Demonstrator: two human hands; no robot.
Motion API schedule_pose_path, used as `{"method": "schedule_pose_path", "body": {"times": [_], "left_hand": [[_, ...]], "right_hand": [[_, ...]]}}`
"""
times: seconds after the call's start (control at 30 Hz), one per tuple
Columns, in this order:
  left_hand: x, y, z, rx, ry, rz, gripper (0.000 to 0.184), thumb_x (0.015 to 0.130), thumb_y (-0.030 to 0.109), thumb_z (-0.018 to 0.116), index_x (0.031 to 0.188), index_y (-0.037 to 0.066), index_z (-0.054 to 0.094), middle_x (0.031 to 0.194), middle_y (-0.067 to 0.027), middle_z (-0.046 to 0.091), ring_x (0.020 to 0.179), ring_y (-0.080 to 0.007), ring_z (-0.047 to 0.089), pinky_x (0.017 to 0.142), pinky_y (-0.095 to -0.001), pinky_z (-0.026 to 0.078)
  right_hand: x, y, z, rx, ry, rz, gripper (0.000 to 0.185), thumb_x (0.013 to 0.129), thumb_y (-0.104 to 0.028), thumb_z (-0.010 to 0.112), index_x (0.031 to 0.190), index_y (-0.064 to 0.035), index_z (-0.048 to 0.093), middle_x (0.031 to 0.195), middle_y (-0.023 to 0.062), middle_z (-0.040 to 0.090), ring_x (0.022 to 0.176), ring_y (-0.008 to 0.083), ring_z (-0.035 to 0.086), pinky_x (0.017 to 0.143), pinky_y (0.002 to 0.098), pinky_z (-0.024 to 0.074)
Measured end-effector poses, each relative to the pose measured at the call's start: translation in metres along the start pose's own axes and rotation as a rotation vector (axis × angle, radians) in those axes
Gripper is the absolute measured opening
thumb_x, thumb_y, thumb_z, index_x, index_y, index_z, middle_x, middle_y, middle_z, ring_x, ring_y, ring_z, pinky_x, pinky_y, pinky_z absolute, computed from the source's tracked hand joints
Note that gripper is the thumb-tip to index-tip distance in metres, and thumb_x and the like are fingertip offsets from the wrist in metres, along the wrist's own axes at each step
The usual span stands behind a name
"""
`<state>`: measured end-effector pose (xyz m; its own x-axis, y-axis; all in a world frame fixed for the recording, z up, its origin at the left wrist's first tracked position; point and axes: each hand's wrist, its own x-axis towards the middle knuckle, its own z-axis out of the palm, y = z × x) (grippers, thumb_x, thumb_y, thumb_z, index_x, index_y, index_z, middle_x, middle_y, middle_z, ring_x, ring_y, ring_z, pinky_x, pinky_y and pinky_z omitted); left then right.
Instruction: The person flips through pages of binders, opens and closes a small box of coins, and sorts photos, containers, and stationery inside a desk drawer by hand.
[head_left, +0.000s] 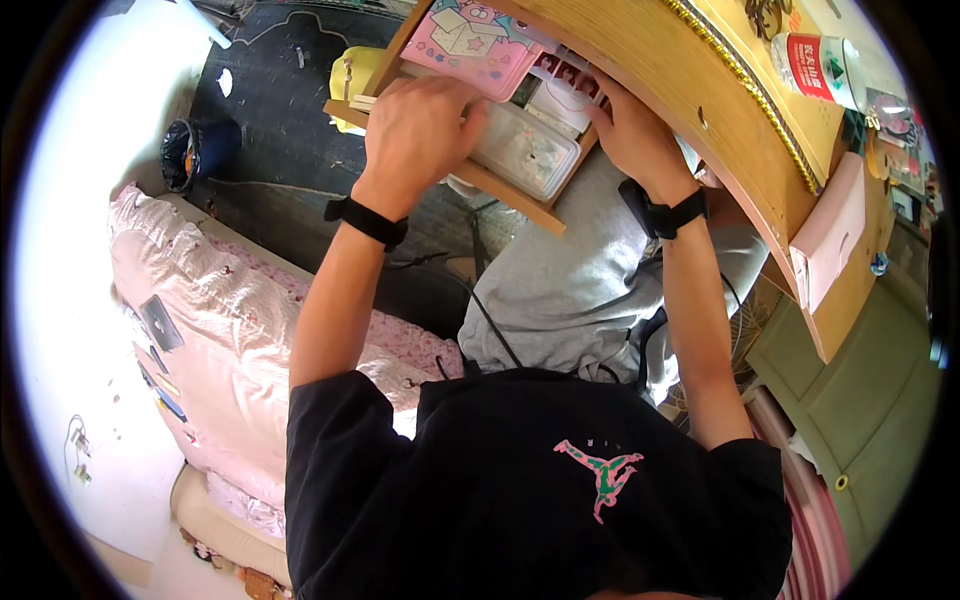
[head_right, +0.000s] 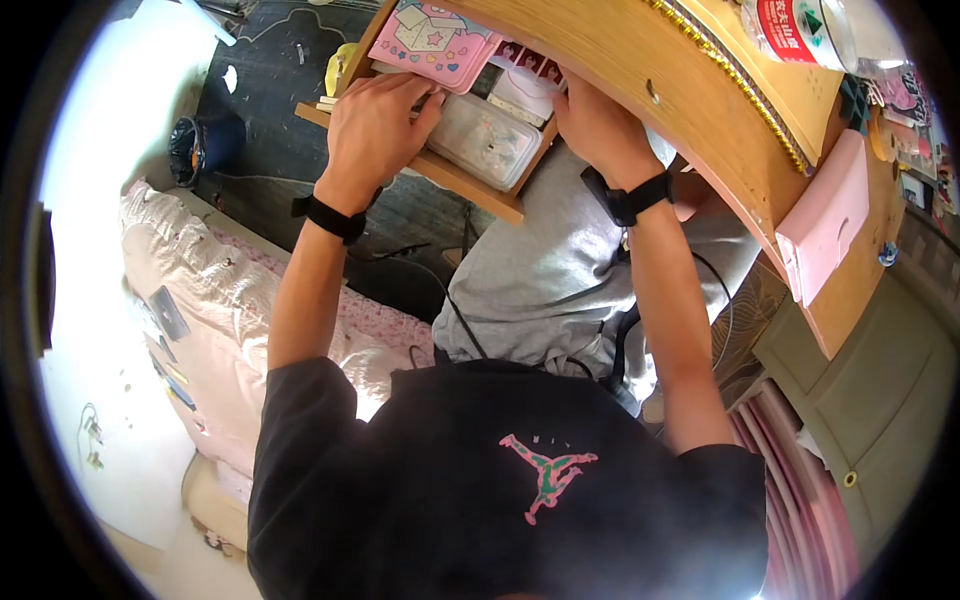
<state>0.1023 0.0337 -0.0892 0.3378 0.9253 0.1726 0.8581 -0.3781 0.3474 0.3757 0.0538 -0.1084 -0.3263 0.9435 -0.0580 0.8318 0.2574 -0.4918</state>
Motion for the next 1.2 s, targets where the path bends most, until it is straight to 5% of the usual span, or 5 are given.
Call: {"method": "schedule_pose_path", "body": {"times": [0.33,0.53,0.6,0.8,1.2], "left_hand": [[0.001,-0.001,0.002,-0.006,0.019,0.033,0.017,0.091,0.021,0.067,0.092,0.006,0.073,0.086,-0.0086,0.074,0.084,-0.0296,0.07,0.078,-0.041,0.051],[0.002,-0.003,0.002,0.015,0.024,0.049,0.016,0.091,0.02,0.066,0.092,0.005,0.072,0.082,-0.0079,0.072,0.078,-0.0298,0.069,0.073,-0.0414,0.051],[0.002,-0.003,0.003,0.017,0.019,0.057,0.016,0.091,0.021,0.066,0.092,0.006,0.072,0.08,-0.0076,0.072,0.076,-0.0299,0.068,0.071,-0.0416,0.05],[0.002,-0.007,0.009,0.015,0.078,0.087,0.017,0.092,0.022,0.065,0.091,0.007,0.072,0.079,-0.008,0.071,0.075,-0.0304,0.067,0.071,-0.0422,0.049],[0.001,-0.004,0.008,0.035,0.098,0.058,0.019,0.088,0.024,0.065,0.08,0.009,0.074,0.075,-0.0085,0.072,0.074,-0.0288,0.068,0.074,-0.0405,0.052]], "right_hand": [[0.001,-0.005,-0.001,-0.083,-0.042,0.012,0.078,0.082,-0.033,0.084,0.144,-0.0024,0.05,0.137,0.0218,0.06,0.126,0.0386,0.057,0.105,0.0421,0.0458],[-0.003,-0.012,-0.007,0.024,0.05,-0.01,0.071,0.085,-0.038,0.08,0.142,-0.0057,0.053,0.121,0.0192,0.067,0.108,0.034,0.066,0.093,0.041,0.0527],[-0.006,-0.011,-0.002,-0.023,0.28,-0.13,0.061,0.088,-0.037,0.079,0.136,-0.0071,0.057,0.103,0.015,0.071,0.091,0.0294,0.069,0.08,0.0394,0.0559],[-0.008,-0.013,0.0,0.008,0.309,-0.076,0.043,0.094,-0.037,0.075,0.117,-0.0031,0.061,0.072,0.0065,0.064,0.059,0.0217,0.064,0.056,0.0353,0.0535],[-0.008,-0.016,-0.018,0.236,0.211,0.129,0.044,0.099,-0.042,0.068,0.109,0.0007,0.067,0.079,0.0057,0.068,0.06,0.0144,0.064,0.055,0.0285,0.0516]]}}
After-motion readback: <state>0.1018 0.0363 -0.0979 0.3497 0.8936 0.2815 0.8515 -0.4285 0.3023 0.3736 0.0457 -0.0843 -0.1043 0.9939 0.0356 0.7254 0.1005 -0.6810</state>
